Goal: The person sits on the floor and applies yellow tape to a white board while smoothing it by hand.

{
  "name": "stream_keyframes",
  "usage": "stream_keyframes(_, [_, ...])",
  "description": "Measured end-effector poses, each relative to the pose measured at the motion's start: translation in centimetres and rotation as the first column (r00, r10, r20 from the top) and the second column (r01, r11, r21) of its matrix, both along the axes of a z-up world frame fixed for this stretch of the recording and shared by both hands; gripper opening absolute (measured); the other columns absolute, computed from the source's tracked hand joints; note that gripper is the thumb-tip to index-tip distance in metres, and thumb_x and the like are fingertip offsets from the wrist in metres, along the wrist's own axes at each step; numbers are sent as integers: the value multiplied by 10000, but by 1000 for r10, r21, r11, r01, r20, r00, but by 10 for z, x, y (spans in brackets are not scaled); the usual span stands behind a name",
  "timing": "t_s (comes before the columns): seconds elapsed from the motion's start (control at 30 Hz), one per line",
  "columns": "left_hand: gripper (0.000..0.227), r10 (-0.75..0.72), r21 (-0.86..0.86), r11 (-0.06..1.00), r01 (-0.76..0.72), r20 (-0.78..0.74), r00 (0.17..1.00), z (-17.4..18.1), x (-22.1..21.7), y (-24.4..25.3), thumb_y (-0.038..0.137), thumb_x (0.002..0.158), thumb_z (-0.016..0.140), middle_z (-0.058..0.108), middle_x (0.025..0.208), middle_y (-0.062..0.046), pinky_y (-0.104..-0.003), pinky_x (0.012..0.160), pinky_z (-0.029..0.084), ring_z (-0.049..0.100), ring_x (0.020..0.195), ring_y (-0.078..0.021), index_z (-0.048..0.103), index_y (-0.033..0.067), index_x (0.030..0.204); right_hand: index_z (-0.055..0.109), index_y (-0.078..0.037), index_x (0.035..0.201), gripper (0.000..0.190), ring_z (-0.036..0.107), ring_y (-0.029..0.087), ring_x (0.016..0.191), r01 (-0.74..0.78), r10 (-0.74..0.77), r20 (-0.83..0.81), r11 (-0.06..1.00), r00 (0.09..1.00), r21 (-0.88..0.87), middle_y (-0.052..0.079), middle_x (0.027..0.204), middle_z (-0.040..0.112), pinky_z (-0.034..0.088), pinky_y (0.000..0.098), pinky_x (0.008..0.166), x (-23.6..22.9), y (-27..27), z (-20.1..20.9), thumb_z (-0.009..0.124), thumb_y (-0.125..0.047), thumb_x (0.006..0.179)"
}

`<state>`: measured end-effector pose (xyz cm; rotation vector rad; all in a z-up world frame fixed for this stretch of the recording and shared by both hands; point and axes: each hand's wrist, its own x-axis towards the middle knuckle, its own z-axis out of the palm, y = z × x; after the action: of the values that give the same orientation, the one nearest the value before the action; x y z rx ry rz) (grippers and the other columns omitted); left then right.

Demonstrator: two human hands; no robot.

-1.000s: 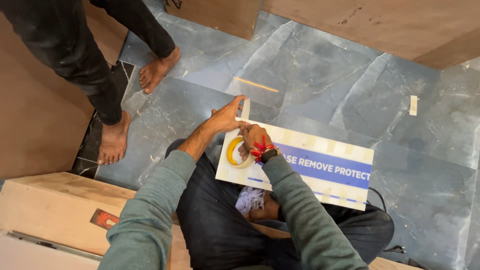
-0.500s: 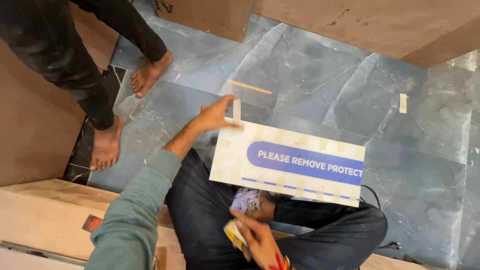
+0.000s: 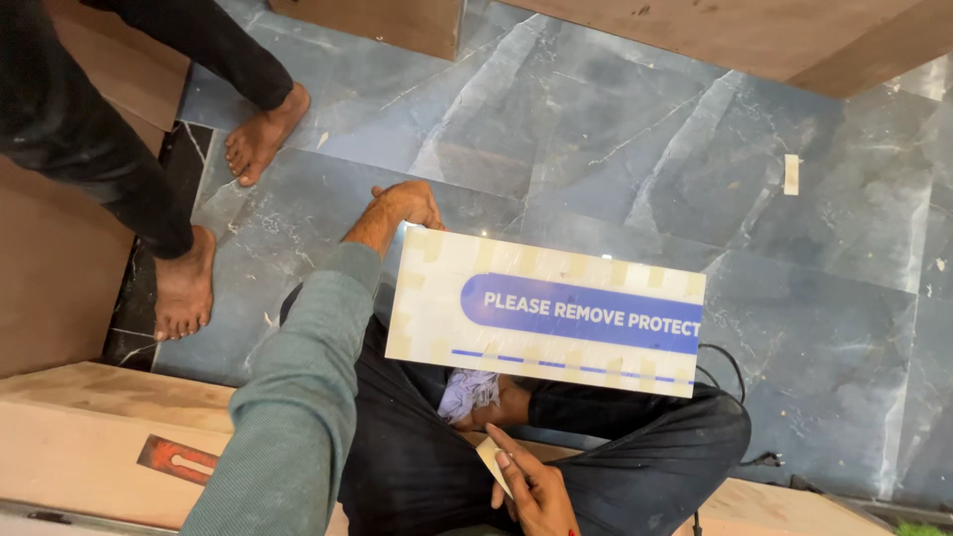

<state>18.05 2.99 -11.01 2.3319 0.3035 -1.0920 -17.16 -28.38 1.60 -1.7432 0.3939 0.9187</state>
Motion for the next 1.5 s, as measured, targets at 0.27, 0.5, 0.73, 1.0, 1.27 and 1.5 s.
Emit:
stream_keyframes(0.27, [371, 13, -47, 999, -17, -87, 996, -18, 4, 14, 484, 878, 665, 790, 912, -18, -476, 964, 418, 722, 917, -232, 801, 158, 993, 650, -167, 1419, 440, 529, 67, 419, 99, -101, 142, 995, 985, 23, 32, 510, 642, 420, 232, 441, 6, -17, -9, 540, -265, 1004])
stream_keyframes(0.5, [482, -69, -67, 990, 121, 521, 851, 32, -18, 6, 544, 975, 549, 794, 850, -20, -403, 931, 467, 743, 837, -229, 788, 136, 1069, 591, -181, 1446, 458, 516, 86, 389, 203, -200, 174, 979, 964, 0, 46, 521, 647, 433, 244, 404, 7, -34, -4, 514, -262, 1002])
stream_keyframes(0.73, [638, -215, 140, 976, 167, 495, 842, 71, -70, -24, 613, 1041, 390, 759, 776, -102, -547, 1119, 305, 727, 887, -299, 776, 122, 1167, 184, -280, 1668, 779, 472, 90, 409, 271, -277, 211, 961, 938, 55, 90, 573, 672, 381, 251, 399, 22, -41, 26, 504, -196, 962])
stream_keyframes(1.0, [803, 70, 33, 988, -151, 774, 629, 73, -102, -34, 600, 961, 539, 629, 1280, -255, -622, 1102, 267, 554, 1261, -402, 444, 9, 1497, 47, -117, 1635, 972, 644, 217, 702, 502, -316, 631, 854, 708, -135, 169, 945, 719, 505, 333, 614, 83, -140, 33, 670, -215, 896])
stream_keyframes(1.27, [557, 720, -521, 693, -498, 457, 522, 15, -175, -25, 359, 903, 737, 726, 1221, -177, -411, 943, 542, 698, 1116, -291, 631, -1, 1314, 303, -95, 1610, 956, 649, 416, 1098, 338, 211, 719, 772, 662, -538, 230, 1254, 661, 504, 476, 937, 150, -225, -51, 816, -221, 814])
stream_keyframes(1.5, [410, 820, -621, 572, -535, 439, 368, -29, -126, -22, 224, 882, 784, 741, 1096, -164, -371, 810, 548, 692, 937, -235, 699, -20, 1200, 589, -112, 1401, 730, 705, 339, 978, 245, 165, 639, 830, 752, -502, 209, 1079, 725, 551, 425, 860, 179, -244, -117, 887, -232, 745])
